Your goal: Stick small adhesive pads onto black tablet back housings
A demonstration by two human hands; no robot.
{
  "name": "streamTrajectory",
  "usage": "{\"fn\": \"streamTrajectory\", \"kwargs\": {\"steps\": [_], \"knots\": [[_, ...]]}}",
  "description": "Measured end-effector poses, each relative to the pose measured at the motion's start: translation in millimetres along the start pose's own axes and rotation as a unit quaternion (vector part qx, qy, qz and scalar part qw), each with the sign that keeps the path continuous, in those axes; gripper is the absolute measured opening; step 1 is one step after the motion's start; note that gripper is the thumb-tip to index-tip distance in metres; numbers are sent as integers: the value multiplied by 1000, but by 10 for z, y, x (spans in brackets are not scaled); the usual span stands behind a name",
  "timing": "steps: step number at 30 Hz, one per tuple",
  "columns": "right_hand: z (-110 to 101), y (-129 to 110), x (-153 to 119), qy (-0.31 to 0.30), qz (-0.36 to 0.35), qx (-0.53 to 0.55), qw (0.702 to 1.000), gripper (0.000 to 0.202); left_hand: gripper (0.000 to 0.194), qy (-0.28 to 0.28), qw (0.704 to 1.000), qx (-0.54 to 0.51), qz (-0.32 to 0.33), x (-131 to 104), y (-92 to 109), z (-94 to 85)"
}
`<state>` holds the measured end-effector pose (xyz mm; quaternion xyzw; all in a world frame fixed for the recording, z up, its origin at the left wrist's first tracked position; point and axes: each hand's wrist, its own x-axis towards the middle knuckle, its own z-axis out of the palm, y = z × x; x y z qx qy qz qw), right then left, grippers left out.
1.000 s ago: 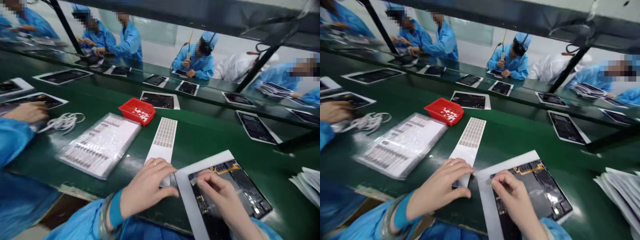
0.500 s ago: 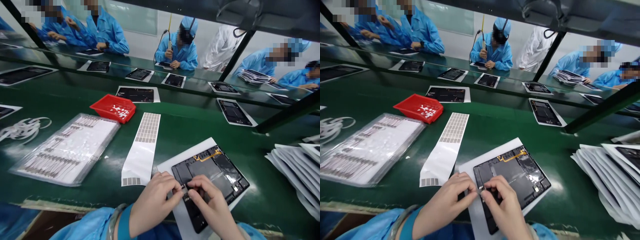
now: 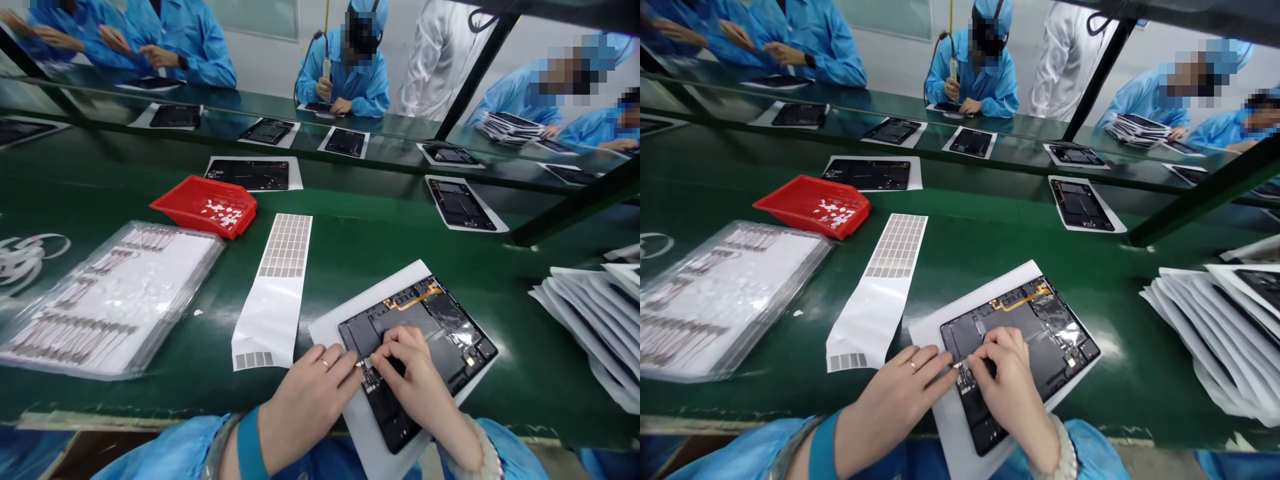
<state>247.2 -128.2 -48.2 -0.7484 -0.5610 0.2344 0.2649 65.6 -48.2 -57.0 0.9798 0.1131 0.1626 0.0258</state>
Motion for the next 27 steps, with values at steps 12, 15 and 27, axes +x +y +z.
{"fn": "streamTrajectory", "kwargs": {"steps": [12,15,27], "knots": [[-8,-24,0,-6,-4,-25,1000,21,15,3,1000,-8,0,-21,-14,17],[-4,-21,-7,-5,-5,-33,999,22,15,7,1000,-8,0,-14,-8,21],[3,-11,-11,9,-27,-48,998,20,23,-27,1000,-7,-3,-16,-12,42]]}}
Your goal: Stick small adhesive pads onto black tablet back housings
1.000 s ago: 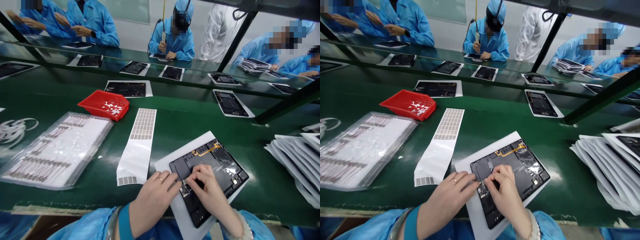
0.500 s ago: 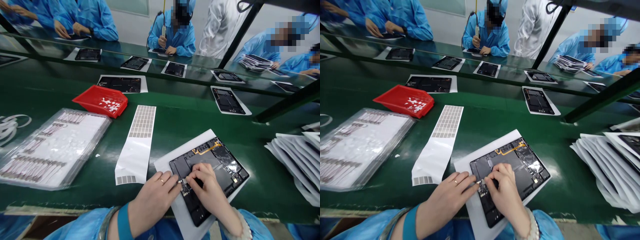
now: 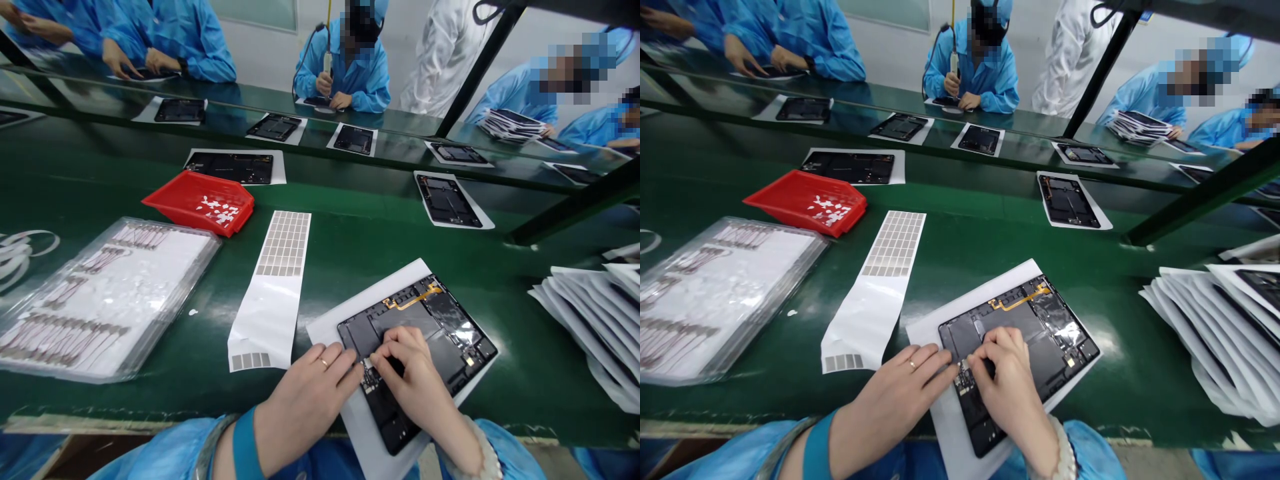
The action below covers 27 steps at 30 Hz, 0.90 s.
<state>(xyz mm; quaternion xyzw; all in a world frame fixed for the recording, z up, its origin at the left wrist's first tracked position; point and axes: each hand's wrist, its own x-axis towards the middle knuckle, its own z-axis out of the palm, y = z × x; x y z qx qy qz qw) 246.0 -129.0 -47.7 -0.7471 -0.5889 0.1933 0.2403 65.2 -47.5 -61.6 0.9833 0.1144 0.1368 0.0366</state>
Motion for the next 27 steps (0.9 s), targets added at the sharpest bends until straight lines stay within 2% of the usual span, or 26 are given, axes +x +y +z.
{"fn": "streamTrajectory", "kwargs": {"steps": [5,17,20,22,25,27], "knots": [[8,4,5,6,-3,-9,1000,20,34,-36,999,11,16,26,-7,-33],[-53,3,5,-9,-29,-52,998,17,35,-32,998,50,22,48,56,-49],[-82,15,0,-8,-45,-71,996,24,33,-30,998,57,25,46,73,-40],[-102,55,-6,23,-48,-82,995,24,32,-28,997,63,27,38,94,-33],[-147,171,-7,122,-30,-80,989,25,32,-32,996,76,31,41,119,-39],[-177,260,-5,158,-24,-54,986,29,33,-39,996,78,36,73,102,-68]]}}
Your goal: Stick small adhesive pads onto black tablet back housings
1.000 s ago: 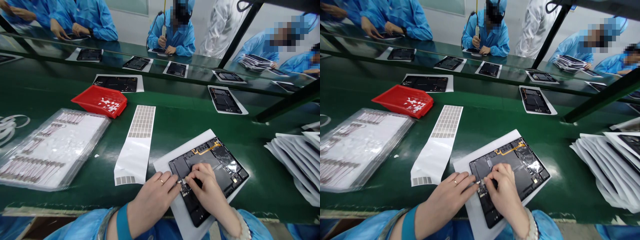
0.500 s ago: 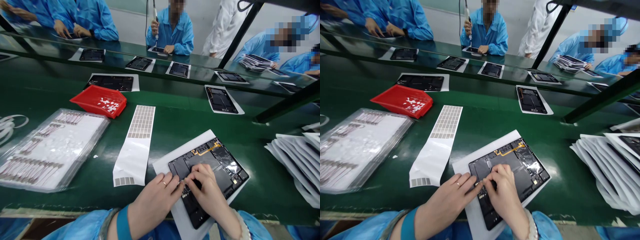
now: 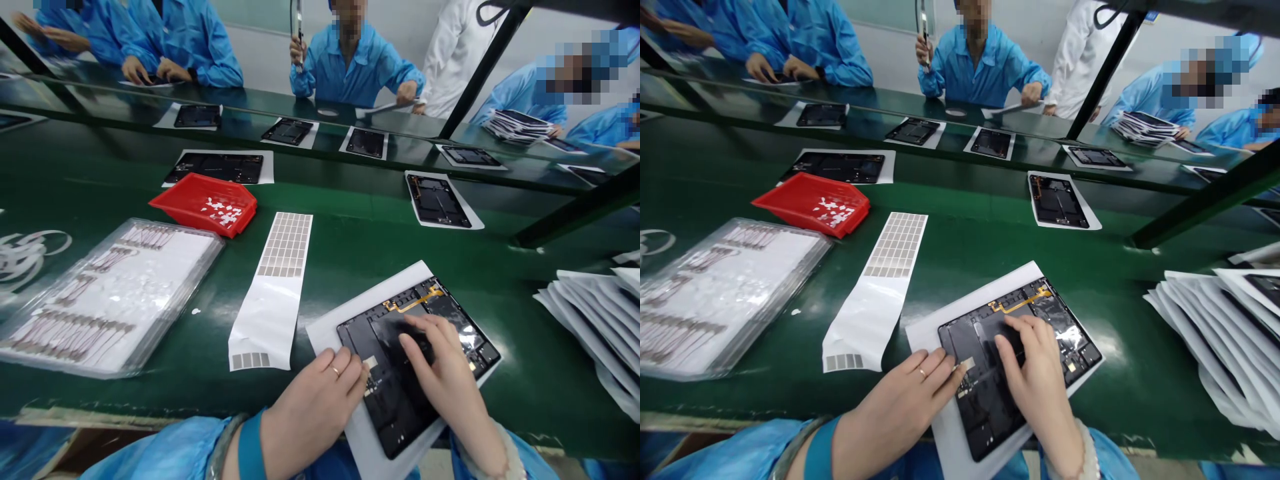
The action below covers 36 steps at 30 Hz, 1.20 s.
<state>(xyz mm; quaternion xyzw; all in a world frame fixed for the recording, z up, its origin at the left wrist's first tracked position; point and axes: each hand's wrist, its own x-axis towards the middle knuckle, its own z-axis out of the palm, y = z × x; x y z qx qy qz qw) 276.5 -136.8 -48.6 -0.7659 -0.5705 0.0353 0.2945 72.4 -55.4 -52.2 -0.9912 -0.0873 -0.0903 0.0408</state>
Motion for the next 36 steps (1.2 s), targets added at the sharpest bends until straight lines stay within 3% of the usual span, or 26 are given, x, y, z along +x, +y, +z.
{"fn": "streamTrajectory", "kwargs": {"steps": [4,10,15,24,36], "knots": [[20,107,-9,-24,-6,41,999,23,23,-17,999,-33,28,122,-175,-96],[86,90,-20,-39,-12,17,999,20,8,-7,991,-107,80,265,-387,-157],[69,89,-22,-55,-18,11,998,18,19,-19,988,-148,48,279,-396,-146],[63,92,-33,-74,-10,12,997,18,15,-43,980,-189,32,276,-380,-155],[65,105,-33,-68,-17,7,997,19,23,-38,982,-182,13,265,-415,-126]]}}
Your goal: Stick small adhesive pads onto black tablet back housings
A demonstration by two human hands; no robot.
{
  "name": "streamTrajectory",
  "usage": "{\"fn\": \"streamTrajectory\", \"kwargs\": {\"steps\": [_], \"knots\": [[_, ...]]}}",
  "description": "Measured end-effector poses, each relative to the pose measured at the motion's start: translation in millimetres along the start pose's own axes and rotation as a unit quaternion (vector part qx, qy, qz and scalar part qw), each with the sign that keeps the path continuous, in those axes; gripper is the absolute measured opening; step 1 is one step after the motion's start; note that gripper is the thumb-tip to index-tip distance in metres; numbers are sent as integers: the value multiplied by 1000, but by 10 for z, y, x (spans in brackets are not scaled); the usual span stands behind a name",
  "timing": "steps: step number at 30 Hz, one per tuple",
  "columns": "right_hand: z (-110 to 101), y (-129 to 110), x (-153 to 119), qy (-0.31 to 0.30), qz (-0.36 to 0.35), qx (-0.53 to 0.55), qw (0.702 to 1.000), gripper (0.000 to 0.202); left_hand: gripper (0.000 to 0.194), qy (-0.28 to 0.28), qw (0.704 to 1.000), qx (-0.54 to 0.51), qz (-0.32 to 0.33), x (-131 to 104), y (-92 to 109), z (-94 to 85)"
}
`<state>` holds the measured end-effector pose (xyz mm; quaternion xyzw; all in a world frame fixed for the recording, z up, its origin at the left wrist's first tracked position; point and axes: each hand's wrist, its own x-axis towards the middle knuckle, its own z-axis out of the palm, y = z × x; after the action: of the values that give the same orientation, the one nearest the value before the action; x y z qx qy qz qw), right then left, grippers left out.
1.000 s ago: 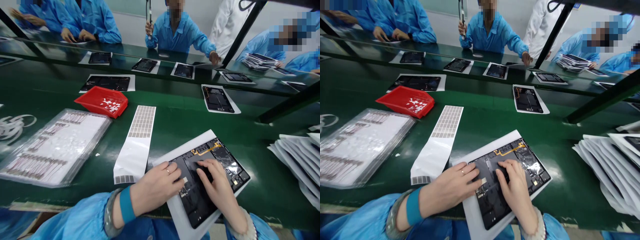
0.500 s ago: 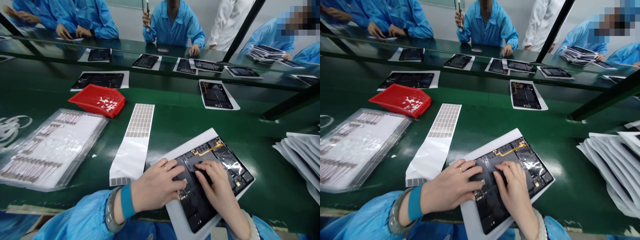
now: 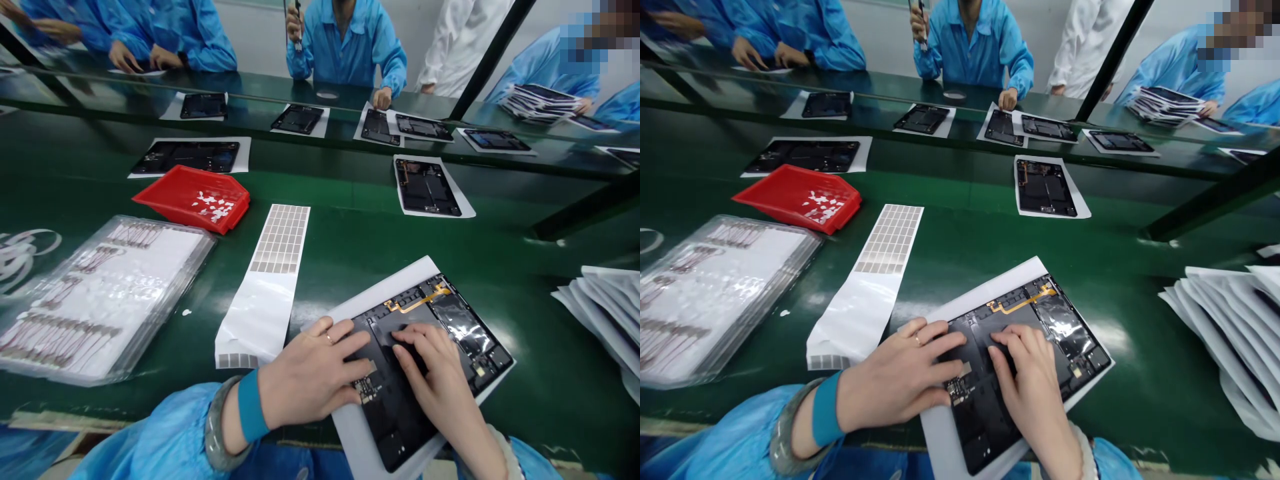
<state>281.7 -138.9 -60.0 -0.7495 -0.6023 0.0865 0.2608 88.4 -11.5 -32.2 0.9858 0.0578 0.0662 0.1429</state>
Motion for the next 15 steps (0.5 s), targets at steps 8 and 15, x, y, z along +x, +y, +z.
{"fn": "streamTrajectory", "kwargs": {"steps": [8,15], "knots": [[8,2,-7,0,-6,0,1000,18,38,40,997,65,-30,-45,34,49],[44,76,-27,12,-24,-13,1000,23,39,32,997,67,-35,-90,203,114]]}}
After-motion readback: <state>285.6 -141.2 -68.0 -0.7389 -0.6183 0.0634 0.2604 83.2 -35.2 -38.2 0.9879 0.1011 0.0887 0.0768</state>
